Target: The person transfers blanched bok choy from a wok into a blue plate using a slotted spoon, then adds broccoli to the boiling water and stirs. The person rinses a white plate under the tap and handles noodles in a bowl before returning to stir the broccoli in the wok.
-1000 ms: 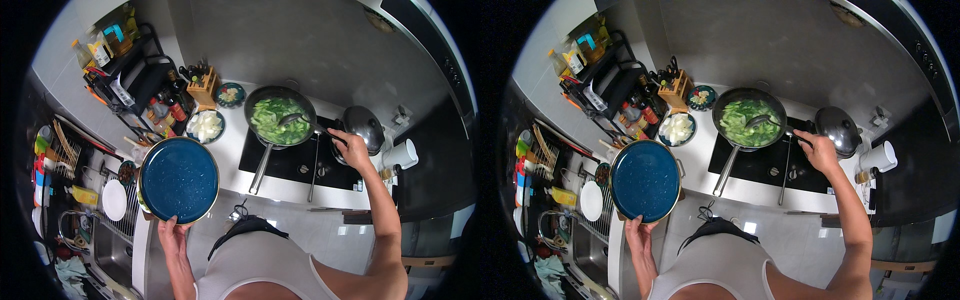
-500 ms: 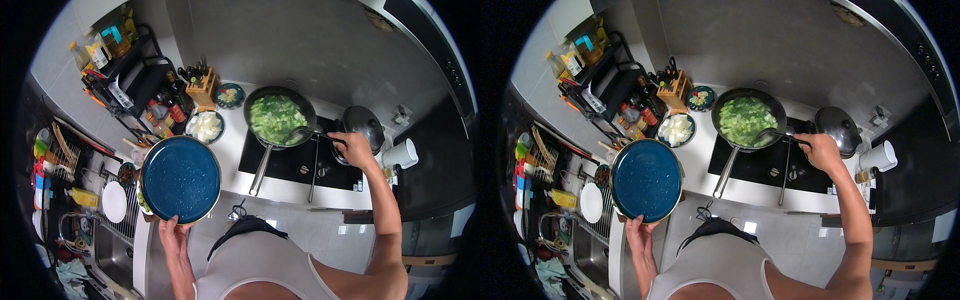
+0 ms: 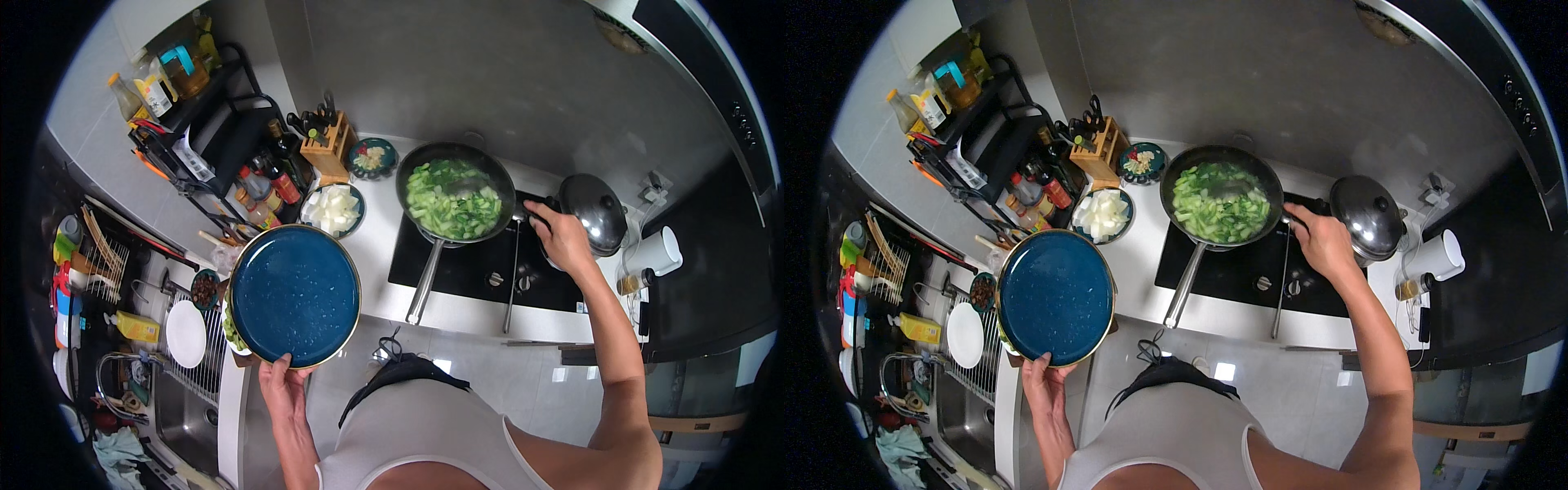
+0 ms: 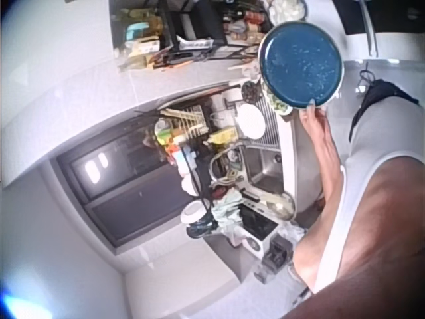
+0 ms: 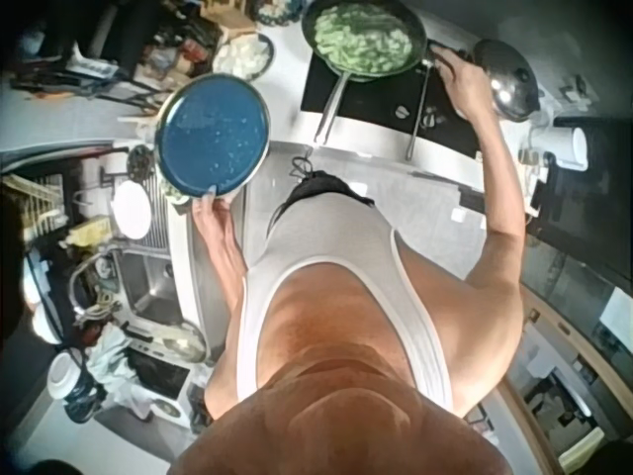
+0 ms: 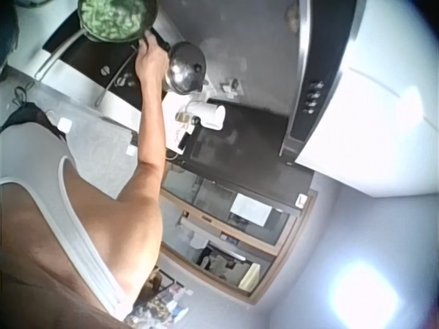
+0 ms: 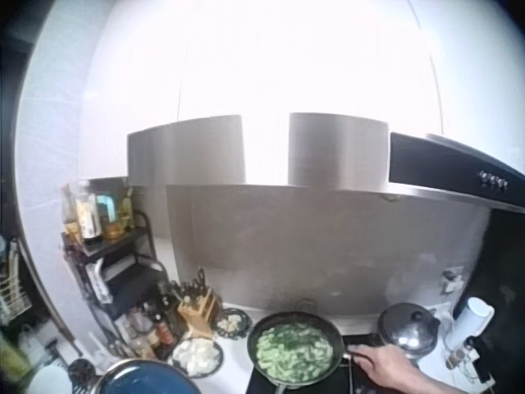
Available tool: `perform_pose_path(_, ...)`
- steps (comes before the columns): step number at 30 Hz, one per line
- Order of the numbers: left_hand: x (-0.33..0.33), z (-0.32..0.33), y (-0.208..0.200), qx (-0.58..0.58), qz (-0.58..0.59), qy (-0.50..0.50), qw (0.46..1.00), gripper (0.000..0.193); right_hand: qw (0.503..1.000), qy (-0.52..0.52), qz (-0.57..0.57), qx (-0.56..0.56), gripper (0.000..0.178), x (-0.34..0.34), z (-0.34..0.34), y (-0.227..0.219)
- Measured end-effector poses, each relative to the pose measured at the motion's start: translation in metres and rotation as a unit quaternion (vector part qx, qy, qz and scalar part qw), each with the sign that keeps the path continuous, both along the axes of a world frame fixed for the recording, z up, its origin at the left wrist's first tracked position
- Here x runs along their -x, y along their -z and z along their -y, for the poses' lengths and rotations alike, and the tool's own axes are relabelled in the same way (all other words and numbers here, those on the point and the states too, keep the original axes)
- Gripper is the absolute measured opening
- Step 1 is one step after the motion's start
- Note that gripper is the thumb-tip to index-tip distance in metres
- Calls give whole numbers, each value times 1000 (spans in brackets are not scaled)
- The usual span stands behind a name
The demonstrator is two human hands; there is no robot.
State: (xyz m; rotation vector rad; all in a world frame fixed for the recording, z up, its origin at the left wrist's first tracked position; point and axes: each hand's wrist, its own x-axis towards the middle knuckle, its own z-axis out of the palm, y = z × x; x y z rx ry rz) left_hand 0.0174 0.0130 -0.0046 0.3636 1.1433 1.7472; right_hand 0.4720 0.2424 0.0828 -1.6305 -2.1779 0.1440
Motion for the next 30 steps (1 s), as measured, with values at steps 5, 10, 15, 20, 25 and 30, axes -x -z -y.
perform_pose_path(5,5,-2,4,-1,2,9,1000,45,992,95,78,0,37,0,-36,39)
perform_pose_path(10,0,-5,-1,-9,16,-6,1000,33,986,129,98,39,38,0,-29,62)
perform_pose_path(15,8,-4,10,-11,21,2,1000,43,865,230,-315,316,37,9,-18,77)
perform_pose_path(20,15,-5,7,-4,23,-3,1000,33,730,239,-493,409,38,34,-17,79)
perform_pose_path(25,22,-3,1,6,9,2,1000,33,659,222,-554,458,28,60,-32,96)
perform_pose_path(30,30,3,5,6,-2,-5,1000,42,553,214,-640,489,16,79,-39,110)
